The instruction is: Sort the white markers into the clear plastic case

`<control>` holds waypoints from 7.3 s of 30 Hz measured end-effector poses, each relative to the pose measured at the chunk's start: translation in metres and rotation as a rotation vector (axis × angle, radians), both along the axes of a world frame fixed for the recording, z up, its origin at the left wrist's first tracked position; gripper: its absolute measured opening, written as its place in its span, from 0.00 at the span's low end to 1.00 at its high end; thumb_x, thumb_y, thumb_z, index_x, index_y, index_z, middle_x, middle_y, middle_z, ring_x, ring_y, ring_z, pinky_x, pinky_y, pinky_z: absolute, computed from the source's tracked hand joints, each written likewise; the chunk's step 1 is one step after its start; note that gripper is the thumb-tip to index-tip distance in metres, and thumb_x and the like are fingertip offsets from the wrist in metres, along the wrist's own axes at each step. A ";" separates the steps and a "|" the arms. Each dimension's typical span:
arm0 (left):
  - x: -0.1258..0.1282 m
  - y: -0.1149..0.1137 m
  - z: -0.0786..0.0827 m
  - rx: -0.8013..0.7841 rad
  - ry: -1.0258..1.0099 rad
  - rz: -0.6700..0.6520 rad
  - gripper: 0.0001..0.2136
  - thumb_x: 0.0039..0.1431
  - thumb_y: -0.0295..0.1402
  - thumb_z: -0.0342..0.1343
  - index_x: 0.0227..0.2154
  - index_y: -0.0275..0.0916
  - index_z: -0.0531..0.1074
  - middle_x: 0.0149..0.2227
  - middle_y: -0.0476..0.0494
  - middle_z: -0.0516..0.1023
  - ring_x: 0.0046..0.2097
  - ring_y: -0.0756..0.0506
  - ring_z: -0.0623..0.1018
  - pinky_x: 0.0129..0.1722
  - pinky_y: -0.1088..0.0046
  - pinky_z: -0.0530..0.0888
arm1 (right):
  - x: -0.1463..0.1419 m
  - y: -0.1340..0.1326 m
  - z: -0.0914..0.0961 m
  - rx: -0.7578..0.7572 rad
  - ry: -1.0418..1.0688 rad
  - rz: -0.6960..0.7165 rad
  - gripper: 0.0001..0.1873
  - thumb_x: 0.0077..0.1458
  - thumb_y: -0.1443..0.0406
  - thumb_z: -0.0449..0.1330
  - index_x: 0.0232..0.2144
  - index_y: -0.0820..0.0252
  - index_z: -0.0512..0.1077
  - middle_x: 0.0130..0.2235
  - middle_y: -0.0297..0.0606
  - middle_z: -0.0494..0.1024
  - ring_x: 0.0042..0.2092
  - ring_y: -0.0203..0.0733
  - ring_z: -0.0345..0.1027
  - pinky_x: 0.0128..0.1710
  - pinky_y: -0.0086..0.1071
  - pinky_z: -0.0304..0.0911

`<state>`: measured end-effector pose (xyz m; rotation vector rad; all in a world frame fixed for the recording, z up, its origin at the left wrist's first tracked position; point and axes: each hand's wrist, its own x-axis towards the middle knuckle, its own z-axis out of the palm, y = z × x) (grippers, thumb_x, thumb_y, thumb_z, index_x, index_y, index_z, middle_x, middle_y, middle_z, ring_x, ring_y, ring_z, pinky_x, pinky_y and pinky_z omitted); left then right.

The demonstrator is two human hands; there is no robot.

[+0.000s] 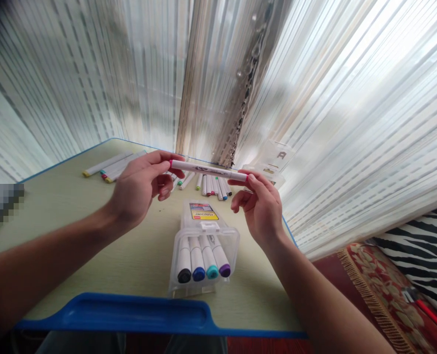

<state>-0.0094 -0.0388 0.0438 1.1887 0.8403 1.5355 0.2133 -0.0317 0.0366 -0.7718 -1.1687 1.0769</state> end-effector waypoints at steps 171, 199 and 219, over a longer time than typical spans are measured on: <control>0.001 -0.005 -0.004 0.093 0.338 -0.001 0.08 0.55 0.34 0.65 0.34 0.35 0.75 0.23 0.54 0.72 0.21 0.55 0.64 0.18 0.79 0.58 | 0.001 -0.006 -0.005 0.090 -0.295 -0.040 0.10 0.53 0.61 0.73 0.34 0.59 0.78 0.21 0.27 0.72 0.18 0.30 0.66 0.15 0.23 0.61; 0.001 -0.006 -0.010 0.179 0.494 -0.029 0.11 0.55 0.39 0.65 0.32 0.34 0.76 0.23 0.52 0.72 0.24 0.53 0.68 0.22 0.79 0.61 | -0.002 -0.015 0.001 0.185 -0.541 -0.074 0.09 0.55 0.60 0.71 0.33 0.60 0.78 0.19 0.29 0.73 0.18 0.31 0.67 0.17 0.25 0.61; 0.001 -0.005 -0.009 0.179 0.571 0.002 0.12 0.56 0.40 0.64 0.32 0.34 0.76 0.22 0.53 0.70 0.24 0.54 0.66 0.23 0.79 0.61 | -0.003 -0.017 0.002 0.178 -0.579 -0.071 0.09 0.57 0.61 0.69 0.33 0.61 0.78 0.20 0.29 0.73 0.18 0.31 0.67 0.17 0.24 0.62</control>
